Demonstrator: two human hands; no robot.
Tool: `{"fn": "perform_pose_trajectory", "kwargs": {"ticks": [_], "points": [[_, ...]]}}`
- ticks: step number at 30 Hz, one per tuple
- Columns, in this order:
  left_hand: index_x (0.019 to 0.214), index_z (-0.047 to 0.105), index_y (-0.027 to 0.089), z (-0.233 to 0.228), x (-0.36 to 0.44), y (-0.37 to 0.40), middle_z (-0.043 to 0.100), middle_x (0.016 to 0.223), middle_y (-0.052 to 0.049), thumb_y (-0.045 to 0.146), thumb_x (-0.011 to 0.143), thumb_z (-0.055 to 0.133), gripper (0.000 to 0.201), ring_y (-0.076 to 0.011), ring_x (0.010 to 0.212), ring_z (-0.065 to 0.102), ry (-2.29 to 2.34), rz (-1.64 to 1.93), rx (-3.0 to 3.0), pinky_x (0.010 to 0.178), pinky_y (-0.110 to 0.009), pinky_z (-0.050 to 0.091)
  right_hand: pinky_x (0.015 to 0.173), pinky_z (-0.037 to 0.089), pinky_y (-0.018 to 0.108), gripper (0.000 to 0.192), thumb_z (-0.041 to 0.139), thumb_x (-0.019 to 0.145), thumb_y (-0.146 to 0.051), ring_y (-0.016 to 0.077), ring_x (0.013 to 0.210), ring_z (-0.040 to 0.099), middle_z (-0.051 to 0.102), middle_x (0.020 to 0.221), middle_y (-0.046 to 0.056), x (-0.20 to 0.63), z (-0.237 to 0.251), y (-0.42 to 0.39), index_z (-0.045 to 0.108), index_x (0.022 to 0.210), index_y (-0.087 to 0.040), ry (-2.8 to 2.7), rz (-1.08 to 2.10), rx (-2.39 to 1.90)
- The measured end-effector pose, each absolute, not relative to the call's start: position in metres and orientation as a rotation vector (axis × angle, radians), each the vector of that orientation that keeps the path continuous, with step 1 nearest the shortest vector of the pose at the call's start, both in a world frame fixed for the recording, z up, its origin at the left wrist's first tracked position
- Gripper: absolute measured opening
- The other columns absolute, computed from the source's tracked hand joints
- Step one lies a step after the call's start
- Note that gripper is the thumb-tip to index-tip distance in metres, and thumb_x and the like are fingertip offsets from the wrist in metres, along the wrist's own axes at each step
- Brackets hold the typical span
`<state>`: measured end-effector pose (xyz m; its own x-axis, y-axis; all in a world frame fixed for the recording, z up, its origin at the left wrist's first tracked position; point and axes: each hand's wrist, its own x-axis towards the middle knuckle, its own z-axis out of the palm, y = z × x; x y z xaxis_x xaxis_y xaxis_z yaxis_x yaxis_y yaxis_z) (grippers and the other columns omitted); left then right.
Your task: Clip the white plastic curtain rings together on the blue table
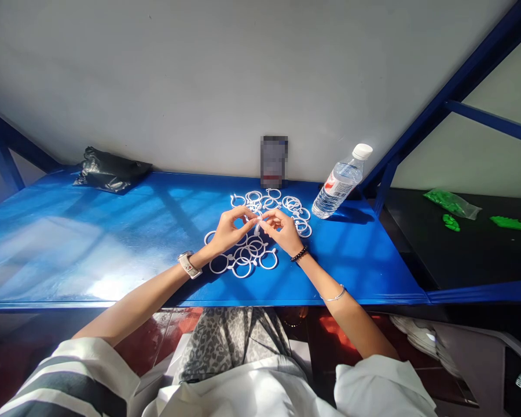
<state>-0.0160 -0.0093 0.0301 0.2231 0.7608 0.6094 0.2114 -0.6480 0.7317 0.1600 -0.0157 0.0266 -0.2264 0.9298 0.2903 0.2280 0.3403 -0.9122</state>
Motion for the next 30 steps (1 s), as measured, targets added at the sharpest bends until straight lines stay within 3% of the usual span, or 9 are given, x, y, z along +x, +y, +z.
{"fn": "perform_pose_trajectory", "kwargs": {"ticks": [15,30], "points": [[0.083,0.066,0.017,0.0259,-0.0152,-0.0082,0.069,0.078,-0.003,0.029,0.087,0.06,0.014,-0.0121,0.07,0.062,0.918,1.387,1.993,0.058,-0.022,0.046,0.05,0.049,0.027,0.023,0.067,0.079,-0.042,0.015,0.056,0.061,0.06,0.06,-0.002,0.158,0.0283,-0.0182,0.058,0.084,-0.022,-1.648,0.934,-1.049],[0.078,0.063,0.016,0.0274,-0.0161,-0.0083,0.067,0.075,-0.001,0.027,0.088,0.058,0.015,-0.0113,0.069,0.06,0.939,1.35,2.029,0.06,-0.021,0.046,0.051,0.048,0.025,0.02,0.069,0.079,-0.038,0.0134,0.057,0.061,0.061,0.066,-0.002,0.1591,0.0241,-0.0163,0.056,0.082,-0.022,-1.7,0.853,-0.993]]}}
